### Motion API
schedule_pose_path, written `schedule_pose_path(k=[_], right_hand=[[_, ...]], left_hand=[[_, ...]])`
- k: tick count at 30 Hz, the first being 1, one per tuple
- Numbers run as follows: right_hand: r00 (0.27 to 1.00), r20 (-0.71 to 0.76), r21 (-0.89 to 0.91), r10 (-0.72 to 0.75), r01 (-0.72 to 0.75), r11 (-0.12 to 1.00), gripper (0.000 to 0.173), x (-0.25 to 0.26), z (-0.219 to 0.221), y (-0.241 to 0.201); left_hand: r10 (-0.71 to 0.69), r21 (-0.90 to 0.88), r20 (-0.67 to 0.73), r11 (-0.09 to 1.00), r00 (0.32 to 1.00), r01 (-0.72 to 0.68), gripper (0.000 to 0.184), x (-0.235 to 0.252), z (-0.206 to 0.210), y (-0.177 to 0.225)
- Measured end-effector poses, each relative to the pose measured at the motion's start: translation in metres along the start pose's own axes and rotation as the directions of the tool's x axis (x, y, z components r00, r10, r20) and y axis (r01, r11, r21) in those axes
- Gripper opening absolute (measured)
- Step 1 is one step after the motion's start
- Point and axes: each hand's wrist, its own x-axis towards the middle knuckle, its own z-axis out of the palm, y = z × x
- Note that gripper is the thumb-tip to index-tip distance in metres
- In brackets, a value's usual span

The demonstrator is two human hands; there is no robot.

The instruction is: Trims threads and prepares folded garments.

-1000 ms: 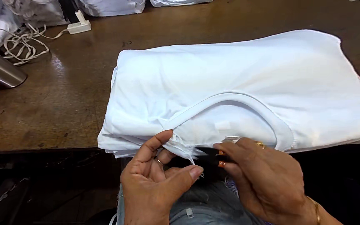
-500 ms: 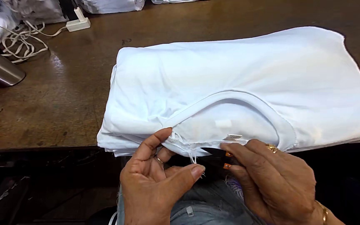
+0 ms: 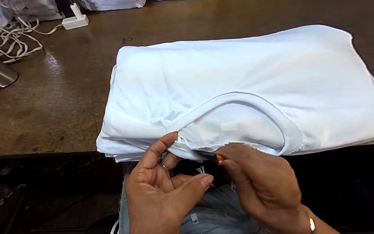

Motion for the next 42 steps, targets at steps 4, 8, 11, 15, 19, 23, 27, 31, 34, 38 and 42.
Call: schedule_pose_path(k=[4,8,11,15,19,23,27,31,34,38,42], right_hand=[[1.0,0.018,-0.064,-0.017,0.018,0.998,0.033,0.0,-0.015,0.002],[0.998,0.032,-0.206,-0.049,0.054,0.977,0.036,-0.008,-0.011,-0.003],[0.998,0.015,-0.203,-0.059,0.061,0.977,0.036,-0.008,-0.004,-0.004],[0.997,0.005,-0.214,-0.082,0.081,0.974,0.035,-0.002,-0.001,-0.005],[0.995,0.005,-0.223,-0.097,0.096,0.97,0.033,0.001,0.0,-0.004],[0.995,0.001,-0.231,-0.1,0.097,0.968,0.033,0.0,0.002,-0.004],[0.994,0.001,-0.265,-0.109,0.106,0.959,0.029,0.001,0.005,-0.005],[0.997,0.02,0.101,0.073,-0.075,0.992,0.027,0.006,-0.001,0.0],[0.895,0.107,0.606,0.433,-0.404,0.685,0.036,0.007,-0.011,0.001],[0.937,0.056,0.458,0.346,-0.332,0.825,0.037,0.003,-0.021,0.002],[0.991,0.024,0.245,0.128,-0.131,0.961,0.035,-0.004,-0.019,0.0]], left_hand=[[0.017,0.052,0.007,0.999,1.0,-0.017,0.064,0.002,-0.004,0.001],[0.052,0.079,-0.028,0.996,0.998,-0.049,0.037,0.005,-0.007,-0.003],[0.04,0.015,-0.079,0.999,0.996,-0.038,0.038,0.006,-0.005,-0.003],[0.063,0.003,-0.076,0.998,0.995,-0.063,0.039,0.008,-0.005,-0.005],[0.121,0.084,-0.064,0.99,0.991,-0.116,0.041,0.009,-0.007,-0.006],[0.188,0.186,-0.026,0.966,0.982,-0.18,0.044,0.009,-0.009,-0.008],[0.169,0.196,-0.045,0.968,0.985,-0.157,0.045,0.009,-0.008,-0.009],[0.123,0.103,-0.059,0.988,0.991,-0.116,0.043,0.009,-0.007,-0.009],[0.113,0.076,-0.005,0.991,0.994,-0.112,0.046,0.011,-0.008,-0.009],[0.149,0.072,0.033,0.986,0.988,-0.152,0.042,0.011,-0.007,-0.011],[0.182,0.108,0.016,0.977,0.983,-0.183,0.033,0.009,-0.006,-0.01]])
